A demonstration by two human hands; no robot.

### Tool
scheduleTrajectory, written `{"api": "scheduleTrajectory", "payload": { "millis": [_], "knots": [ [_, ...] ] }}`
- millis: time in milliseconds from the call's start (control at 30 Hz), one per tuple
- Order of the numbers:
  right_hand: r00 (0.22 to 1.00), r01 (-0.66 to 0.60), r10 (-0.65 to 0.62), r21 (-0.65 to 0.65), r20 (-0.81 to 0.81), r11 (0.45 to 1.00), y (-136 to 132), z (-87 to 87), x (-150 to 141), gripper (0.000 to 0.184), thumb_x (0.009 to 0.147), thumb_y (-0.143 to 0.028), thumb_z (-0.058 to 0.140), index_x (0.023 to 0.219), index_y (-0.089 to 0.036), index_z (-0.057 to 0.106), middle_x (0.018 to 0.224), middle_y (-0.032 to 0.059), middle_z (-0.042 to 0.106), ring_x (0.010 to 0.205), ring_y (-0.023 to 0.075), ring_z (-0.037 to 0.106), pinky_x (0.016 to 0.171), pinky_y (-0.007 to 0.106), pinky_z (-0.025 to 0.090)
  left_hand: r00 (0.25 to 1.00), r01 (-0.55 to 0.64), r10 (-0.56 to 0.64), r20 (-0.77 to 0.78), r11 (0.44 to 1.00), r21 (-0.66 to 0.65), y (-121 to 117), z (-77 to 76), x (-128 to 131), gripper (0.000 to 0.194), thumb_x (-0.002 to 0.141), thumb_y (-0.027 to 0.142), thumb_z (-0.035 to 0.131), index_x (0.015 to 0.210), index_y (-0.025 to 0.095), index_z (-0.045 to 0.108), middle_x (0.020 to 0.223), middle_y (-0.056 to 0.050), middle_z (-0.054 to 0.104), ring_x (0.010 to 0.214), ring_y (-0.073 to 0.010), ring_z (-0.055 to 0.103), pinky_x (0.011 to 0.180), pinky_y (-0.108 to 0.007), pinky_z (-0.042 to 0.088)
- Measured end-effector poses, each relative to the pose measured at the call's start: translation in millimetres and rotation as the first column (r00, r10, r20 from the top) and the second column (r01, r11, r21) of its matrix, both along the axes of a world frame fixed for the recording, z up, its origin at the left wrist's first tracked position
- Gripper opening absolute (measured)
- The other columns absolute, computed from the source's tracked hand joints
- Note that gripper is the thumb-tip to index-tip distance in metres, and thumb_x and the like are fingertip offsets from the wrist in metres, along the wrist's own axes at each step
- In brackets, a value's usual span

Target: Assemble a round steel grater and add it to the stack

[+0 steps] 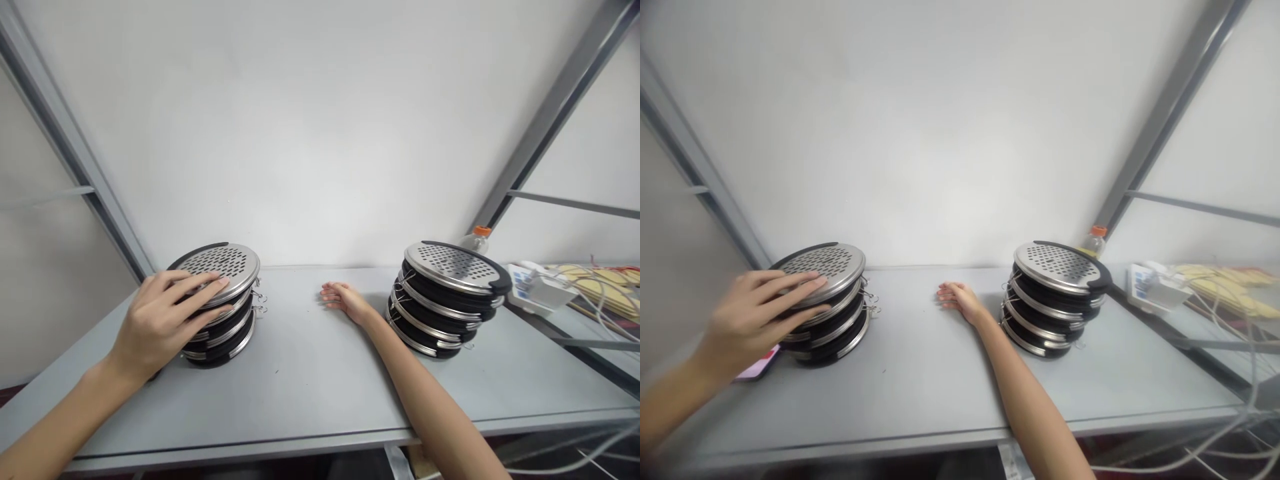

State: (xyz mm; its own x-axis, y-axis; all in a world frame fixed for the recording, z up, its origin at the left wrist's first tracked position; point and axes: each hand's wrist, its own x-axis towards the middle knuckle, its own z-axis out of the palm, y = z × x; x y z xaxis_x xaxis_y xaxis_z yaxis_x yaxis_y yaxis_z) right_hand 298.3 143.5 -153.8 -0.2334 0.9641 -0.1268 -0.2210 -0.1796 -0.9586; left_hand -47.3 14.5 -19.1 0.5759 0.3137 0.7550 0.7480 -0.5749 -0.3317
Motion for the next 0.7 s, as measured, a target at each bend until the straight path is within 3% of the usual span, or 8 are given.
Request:
{"api": "scheduleTrajectory", "payload": {
  "millis": [167, 300, 400, 700],
  "knots": [
    [1.0, 0.002, -0.002, -0.004, 0.009, 1.0, -2.6, 4.2, -1.4, 0.016, 0.087, -0.027, 0.055, 0.087, -0.014, 0.063, 0.083, 0.0087, 0.069, 0.066, 0.0131, 0.064, 0.057, 0.024, 0.054, 0.991, 0.082, -0.068, -0.112, 0.988, 0.127, 4.1, -4.2, -2.8, 0.026, 0.078, 0.016, 0.069, 0.097, 0.033, 0.067, 0.106, 0.002, 0.07, 0.092, -0.0252, 0.065, 0.073, -0.039, 0.044],
    [1.0, 0.008, -0.008, -0.003, 0.016, 1.0, -4.2, 6.3, -2.5, 0.016, 0.087, -0.026, 0.054, 0.087, -0.014, 0.064, 0.084, 0.0087, 0.069, 0.066, 0.0127, 0.064, 0.057, 0.023, 0.054, 0.999, 0.002, -0.013, 0.043, 0.971, 0.239, 7.3, -11.5, -4.3, 0.042, 0.068, 0.024, 0.078, 0.108, 0.03, 0.065, 0.093, -0.002, 0.072, 0.081, -0.026, 0.062, 0.068, -0.039, 0.045],
    [1.0, 0.008, -0.008, -0.004, 0.023, 1.0, -4.1, 6.3, -3.2, 0.015, 0.087, -0.026, 0.054, 0.087, -0.014, 0.064, 0.083, 0.0084, 0.069, 0.065, 0.0125, 0.063, 0.056, 0.022, 0.054, 0.993, -0.051, 0.024, 0.115, 0.969, 0.24, 8.4, -14.4, -3.3, 0.05, 0.065, 0.026, 0.079, 0.113, 0.029, 0.063, 0.089, -0.003, 0.072, 0.077, -0.0259, 0.059, 0.068, -0.039, 0.045],
    [0.999, 0.016, -0.015, -0.004, 0.037, 1.0, -3.6, 6.2, -3.7, 0.015, 0.086, -0.026, 0.054, 0.087, -0.014, 0.064, 0.083, 0.0087, 0.069, 0.065, 0.0129, 0.064, 0.056, 0.023, 0.054, 0.977, -0.12, 0.08, 0.197, 0.973, 0.197, 9.0, -20.0, -0.4, 0.042, 0.068, 0.026, 0.076, 0.109, 0.032, 0.064, 0.09, -0.001, 0.071, 0.092, -0.0288, 0.06, 0.081, -0.045, 0.044]
  ]
}}
